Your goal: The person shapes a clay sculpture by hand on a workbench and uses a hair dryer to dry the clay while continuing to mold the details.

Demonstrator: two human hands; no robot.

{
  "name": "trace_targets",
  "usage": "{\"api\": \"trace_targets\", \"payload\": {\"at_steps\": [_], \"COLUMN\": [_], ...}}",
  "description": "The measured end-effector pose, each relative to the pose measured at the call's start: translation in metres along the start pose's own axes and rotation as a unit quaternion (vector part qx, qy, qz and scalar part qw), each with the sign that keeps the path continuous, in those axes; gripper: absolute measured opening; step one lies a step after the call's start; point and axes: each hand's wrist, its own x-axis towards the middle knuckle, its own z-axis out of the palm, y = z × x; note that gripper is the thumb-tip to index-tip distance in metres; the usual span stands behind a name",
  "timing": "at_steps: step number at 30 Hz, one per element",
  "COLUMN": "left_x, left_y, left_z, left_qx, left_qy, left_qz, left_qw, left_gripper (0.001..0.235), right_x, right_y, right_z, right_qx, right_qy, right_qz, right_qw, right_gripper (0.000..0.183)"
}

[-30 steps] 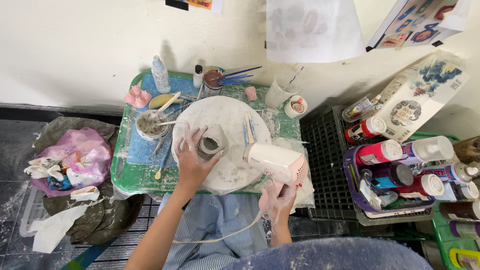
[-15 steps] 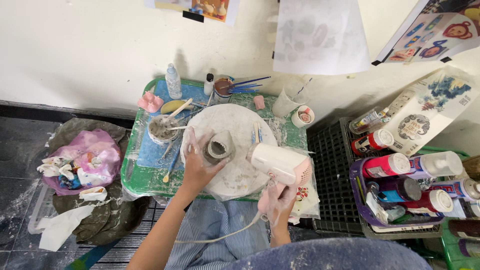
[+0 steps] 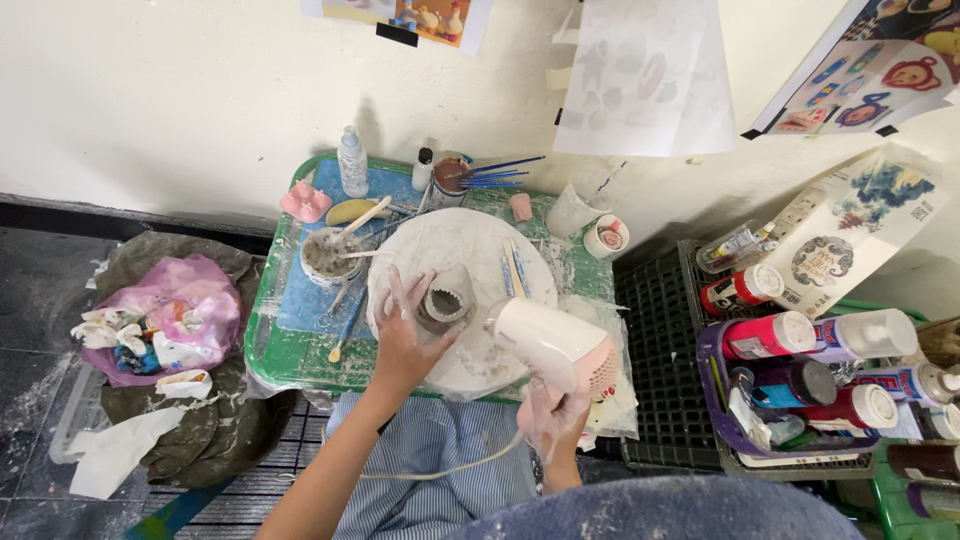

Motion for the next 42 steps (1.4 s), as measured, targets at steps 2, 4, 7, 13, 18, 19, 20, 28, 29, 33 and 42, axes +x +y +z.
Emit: {"api": "trace_targets", "payload": {"at_steps": [2, 4, 7, 13, 18, 19, 20, 28, 29, 33, 42], "left_x": [-0.006, -0.010, -0.016, -0.027, -0.039, -0.043, -0.049, -0.098, -0.100, -0.103, -0.111], "left_y": [-0.002, -0.004, -0.014, -0.024, -0.035, -0.037, -0.038, -0.035, -0.033, -0.023, -0.006], "left_z": [0.000, -0.001, -0.010, -0.012, -0.011, -0.012, -0.014, -0.023, -0.023, -0.022, -0.018], "left_qx": [0.011, 0.021, 0.080, 0.127, 0.077, 0.076, 0.069, 0.101, 0.104, 0.120, 0.111], "left_qy": [0.001, 0.024, 0.024, -0.001, 0.028, 0.032, 0.033, 0.026, 0.026, 0.010, 0.030], "left_qz": [0.011, 0.035, 0.031, 0.003, 0.006, 0.002, -0.001, 0.046, 0.048, 0.071, 0.059], "left_qw": [1.000, 0.999, 0.996, 0.992, 0.997, 0.997, 0.997, 0.994, 0.993, 0.990, 0.992], "left_gripper": [0.113, 0.112, 0.111, 0.096, 0.091, 0.090, 0.088, 0.082, 0.080, 0.073, 0.057], "right_x": [-0.005, -0.010, -0.016, -0.034, -0.065, -0.072, -0.078, -0.120, -0.122, -0.122, -0.104], "right_y": [0.001, 0.002, 0.006, 0.017, 0.026, 0.028, 0.030, 0.056, 0.059, 0.060, 0.050], "right_z": [0.001, 0.001, -0.004, -0.010, -0.002, 0.000, 0.002, 0.009, 0.010, 0.020, 0.027], "right_qx": [-0.027, -0.097, -0.071, -0.010, -0.177, -0.211, -0.179, 0.106, 0.082, 0.100, 0.073], "right_qy": [0.007, 0.027, 0.063, 0.028, 0.009, 0.004, 0.013, 0.096, 0.087, 0.066, 0.083], "right_qz": [0.037, 0.098, -0.027, 0.040, -0.067, -0.087, -0.048, 0.078, 0.090, 0.147, 0.102], "right_qw": [0.999, 0.990, 0.995, 0.999, 0.982, 0.974, 0.983, 0.987, 0.989, 0.982, 0.989], "right_gripper": [0.037, 0.046, 0.029, 0.028, 0.037, 0.039, 0.041, 0.059, 0.048, 0.031, 0.029]}}
